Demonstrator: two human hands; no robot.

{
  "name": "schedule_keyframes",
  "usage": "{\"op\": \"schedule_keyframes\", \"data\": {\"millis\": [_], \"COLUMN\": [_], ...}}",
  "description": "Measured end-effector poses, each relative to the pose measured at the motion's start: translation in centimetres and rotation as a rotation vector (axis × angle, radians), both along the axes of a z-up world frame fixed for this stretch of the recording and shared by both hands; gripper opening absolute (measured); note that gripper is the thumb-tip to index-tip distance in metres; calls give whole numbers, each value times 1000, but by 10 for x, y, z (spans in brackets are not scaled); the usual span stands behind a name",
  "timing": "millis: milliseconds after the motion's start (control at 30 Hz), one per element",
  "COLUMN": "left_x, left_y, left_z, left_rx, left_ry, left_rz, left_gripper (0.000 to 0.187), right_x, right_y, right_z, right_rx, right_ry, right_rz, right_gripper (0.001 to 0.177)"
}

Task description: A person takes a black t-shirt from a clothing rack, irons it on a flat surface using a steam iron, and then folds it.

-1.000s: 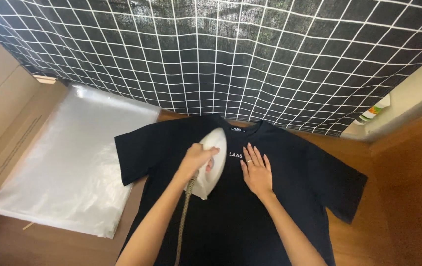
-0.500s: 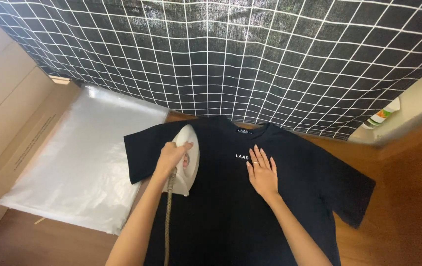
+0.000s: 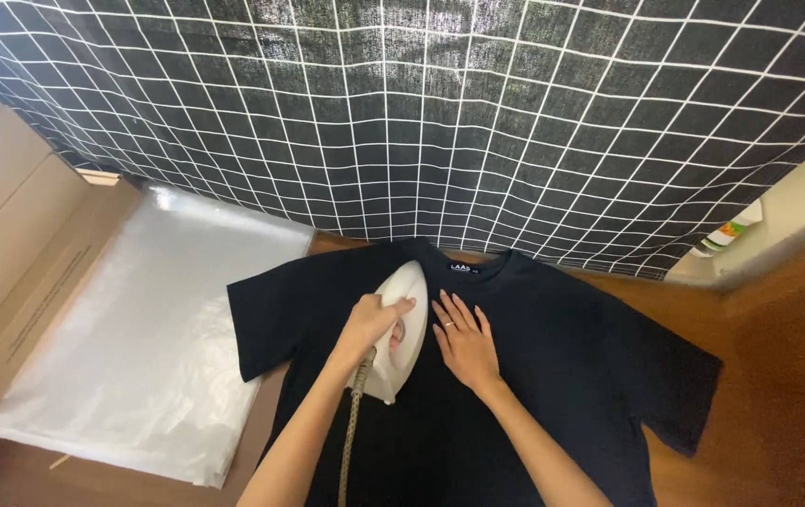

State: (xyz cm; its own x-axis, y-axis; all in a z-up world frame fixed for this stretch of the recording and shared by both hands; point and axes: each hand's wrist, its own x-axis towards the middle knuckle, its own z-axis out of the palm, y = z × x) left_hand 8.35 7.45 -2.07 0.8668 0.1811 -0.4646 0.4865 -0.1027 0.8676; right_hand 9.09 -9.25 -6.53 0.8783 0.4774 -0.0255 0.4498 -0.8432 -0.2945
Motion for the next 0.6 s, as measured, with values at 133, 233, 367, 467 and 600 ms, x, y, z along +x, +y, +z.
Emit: {"op": "schedule_keyframes", "data": {"millis": [133,233,367,467,600], "left_x": [20,35,49,47,39], "left_y": [6,12,17,16,20], "left_z": [-8,-14,-19,-15,-2], "left_rx": [-2,3,18,53,90], "left_ry": [-8,-50,-77,-77,-77], "left_rz": [16,41,73,85,120], "left_gripper": [42,40,40,35,33], "right_x": [-2,-1,-2,-4,-3], "right_y": [2,2,2,2,1], "right_z": [7,3,3,5,1], "right_rx": [-16,-21,-16,-9,-20], "right_ry": [4,10,-11,-5,-9], "right_rz": [3,7,5,-5,-5], "right_gripper": [40,40,41,41,42]}}
